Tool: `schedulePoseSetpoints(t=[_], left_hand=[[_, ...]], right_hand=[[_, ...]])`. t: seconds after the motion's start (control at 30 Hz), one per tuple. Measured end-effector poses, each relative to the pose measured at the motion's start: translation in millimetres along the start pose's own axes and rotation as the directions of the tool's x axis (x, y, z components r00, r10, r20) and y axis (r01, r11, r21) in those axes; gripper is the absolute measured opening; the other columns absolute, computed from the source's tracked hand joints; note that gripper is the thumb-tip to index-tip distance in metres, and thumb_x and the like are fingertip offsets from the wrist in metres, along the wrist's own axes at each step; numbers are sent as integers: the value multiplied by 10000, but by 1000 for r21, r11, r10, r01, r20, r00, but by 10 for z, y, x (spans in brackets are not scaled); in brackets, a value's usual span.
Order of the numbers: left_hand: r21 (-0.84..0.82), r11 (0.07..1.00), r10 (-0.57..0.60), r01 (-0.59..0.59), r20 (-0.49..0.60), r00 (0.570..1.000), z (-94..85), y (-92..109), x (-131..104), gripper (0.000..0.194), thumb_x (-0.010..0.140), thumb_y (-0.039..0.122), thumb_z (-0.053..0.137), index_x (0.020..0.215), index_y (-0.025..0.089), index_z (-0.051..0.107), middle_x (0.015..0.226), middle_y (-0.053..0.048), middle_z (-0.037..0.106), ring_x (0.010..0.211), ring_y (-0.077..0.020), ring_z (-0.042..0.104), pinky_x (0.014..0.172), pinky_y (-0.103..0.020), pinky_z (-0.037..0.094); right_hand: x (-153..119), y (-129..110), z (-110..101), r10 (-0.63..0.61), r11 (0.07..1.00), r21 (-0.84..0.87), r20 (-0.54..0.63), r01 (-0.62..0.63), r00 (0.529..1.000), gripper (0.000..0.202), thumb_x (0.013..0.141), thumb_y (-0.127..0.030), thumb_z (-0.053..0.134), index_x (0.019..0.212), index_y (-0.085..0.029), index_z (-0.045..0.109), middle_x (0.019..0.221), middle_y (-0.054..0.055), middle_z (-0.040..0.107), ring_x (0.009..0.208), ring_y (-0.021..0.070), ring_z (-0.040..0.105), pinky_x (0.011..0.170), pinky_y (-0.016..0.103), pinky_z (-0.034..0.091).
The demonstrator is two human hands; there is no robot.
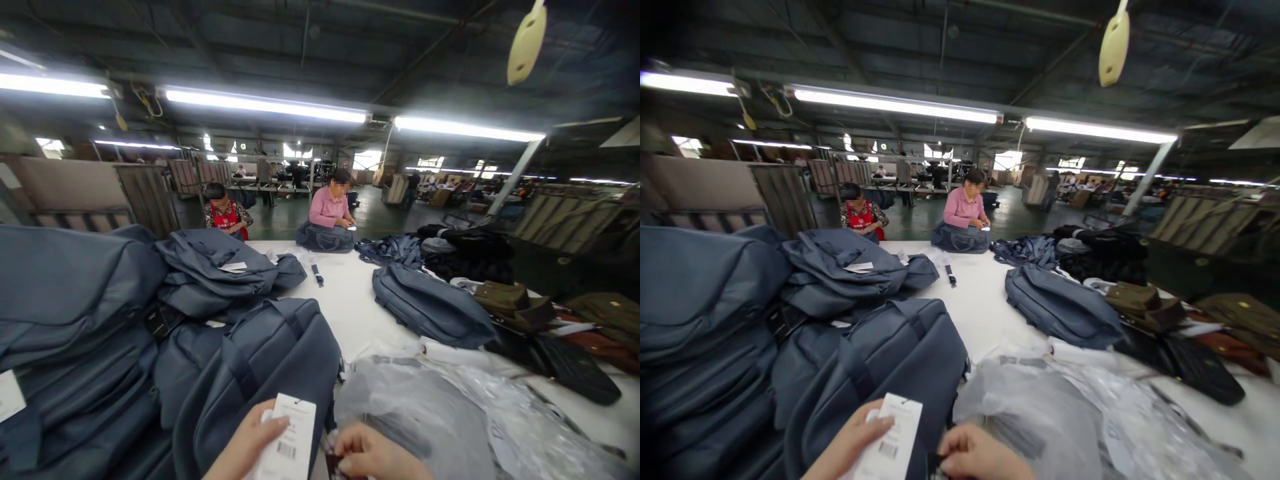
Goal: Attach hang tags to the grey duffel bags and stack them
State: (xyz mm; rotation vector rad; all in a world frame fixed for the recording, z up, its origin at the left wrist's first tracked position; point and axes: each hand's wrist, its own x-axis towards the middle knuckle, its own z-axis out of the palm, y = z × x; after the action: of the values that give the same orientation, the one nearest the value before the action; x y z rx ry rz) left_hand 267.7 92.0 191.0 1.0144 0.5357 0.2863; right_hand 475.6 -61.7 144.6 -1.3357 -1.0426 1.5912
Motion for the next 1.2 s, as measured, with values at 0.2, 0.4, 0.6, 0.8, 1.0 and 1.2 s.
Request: schedulePoseSetpoints(t=[0.2,0.4,0.6,0.8,1.0,1.2], left_hand=[[57,991,-121,121,-3,993,-122,38,-42,469,618,390,798,940,71,676,716,-122,715,569,-191,658,518,-245,507],[189,969,-157,157,-16,988,-135,-57,-6,514,699,429,733,1075,98,620,787,-97,725,599,-197,665,557,-290,541],[374,926,-25,51,-75,997,-132,-69,-15,470,784,454,639,1098,105,609,866,-91,725,682,-197,677,613,-281,543],[476,880,25,-1,-45,999,-136,-55,14,488,810,479,596,1130,112,614,968,-101,719,778,-224,682,705,-311,541],[506,862,66,-42,-30,997,-42,-79,12,492,802,485,584,1124,117,637,1024,-105,709,924,-269,652,807,-337,515],[584,799,141,-143,50,989,97,-110,-21,447,882,464,447,1078,129,667,975,-77,714,877,-235,636,783,-291,482]], right_hand=[[-114,-253,-49,-131,984,62,-386,168,913,322,681,-436,701,653,-157,544,544,-36,527,547,97,486,592,233,353],[-39,-239,-114,-230,969,-64,-570,237,789,277,730,-422,657,688,-175,541,622,-39,496,605,109,442,635,255,353],[-30,-257,-67,-355,928,-317,-598,194,718,246,791,-402,601,690,-183,549,657,-19,510,650,129,456,639,260,369],[8,-325,40,-160,984,-5,-457,178,875,282,739,-427,668,690,-170,561,612,-30,544,584,106,485,616,251,392],[122,-292,256,-10,985,157,-380,75,925,358,658,-456,740,676,-154,550,568,-38,570,482,67,463,514,211,354],[245,-240,399,-54,996,38,-459,80,887,357,647,-461,747,660,-149,575,591,-1,623,449,74,473,460,210,356]])
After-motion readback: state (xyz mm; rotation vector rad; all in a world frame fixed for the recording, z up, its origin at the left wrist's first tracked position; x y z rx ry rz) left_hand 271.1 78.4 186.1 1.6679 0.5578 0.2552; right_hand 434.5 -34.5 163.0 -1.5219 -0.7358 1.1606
